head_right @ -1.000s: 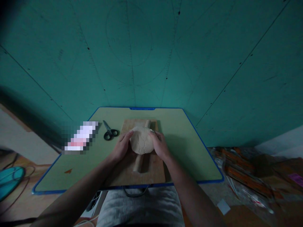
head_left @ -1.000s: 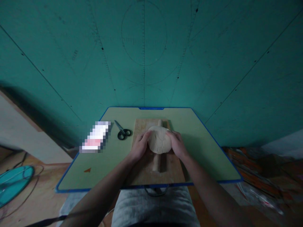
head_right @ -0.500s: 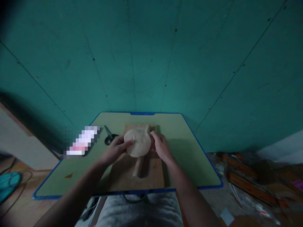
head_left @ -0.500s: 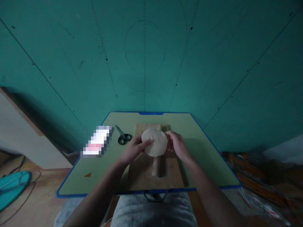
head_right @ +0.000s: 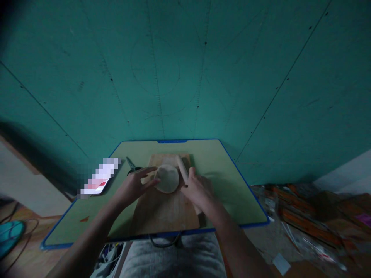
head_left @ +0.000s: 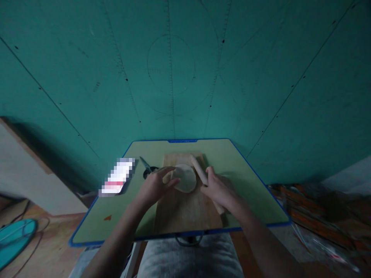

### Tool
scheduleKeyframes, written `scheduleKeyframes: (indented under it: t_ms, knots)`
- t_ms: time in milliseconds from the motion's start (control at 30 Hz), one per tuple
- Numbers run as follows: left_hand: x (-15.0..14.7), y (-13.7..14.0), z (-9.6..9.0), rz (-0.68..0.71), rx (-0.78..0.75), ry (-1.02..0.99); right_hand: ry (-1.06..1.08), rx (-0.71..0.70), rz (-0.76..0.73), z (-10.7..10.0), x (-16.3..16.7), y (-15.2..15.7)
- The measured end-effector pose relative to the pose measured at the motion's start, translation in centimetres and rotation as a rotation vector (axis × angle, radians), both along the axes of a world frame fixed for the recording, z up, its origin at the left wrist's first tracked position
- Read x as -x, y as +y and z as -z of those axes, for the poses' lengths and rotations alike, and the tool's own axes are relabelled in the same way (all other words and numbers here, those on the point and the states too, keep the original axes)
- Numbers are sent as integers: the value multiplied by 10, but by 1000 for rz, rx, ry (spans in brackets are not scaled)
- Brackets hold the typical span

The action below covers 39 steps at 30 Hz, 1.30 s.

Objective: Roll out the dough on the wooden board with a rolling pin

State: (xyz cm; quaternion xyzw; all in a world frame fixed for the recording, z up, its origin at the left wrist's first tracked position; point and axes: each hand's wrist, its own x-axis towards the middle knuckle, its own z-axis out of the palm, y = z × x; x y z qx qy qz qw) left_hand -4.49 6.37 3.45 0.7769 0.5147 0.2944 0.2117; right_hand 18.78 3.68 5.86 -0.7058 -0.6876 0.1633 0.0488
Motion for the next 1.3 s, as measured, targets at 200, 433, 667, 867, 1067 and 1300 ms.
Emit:
scheduleKeyframes:
  t_ms: [200,433,667,867,1067,1300]
  knots:
    - [-27,1,14,145,-224,280,101,-141,48,16,-48,0]
    - [-61,-14,26,357,-194,411,191,-326,-55,33,-60,1]
    - [-4,-2,1,-14,-326,62,187,-386,-280,12,-54,-8]
    - [12,-28,7,175,-436,264,200,-450,-569,10,-27,-13]
    - [5,-78,20,170,-353,182,302,-468,-649,28,-23,-9]
    - [-13,-99,18,64,-328,25,256,-581,-372,28,-13,18]
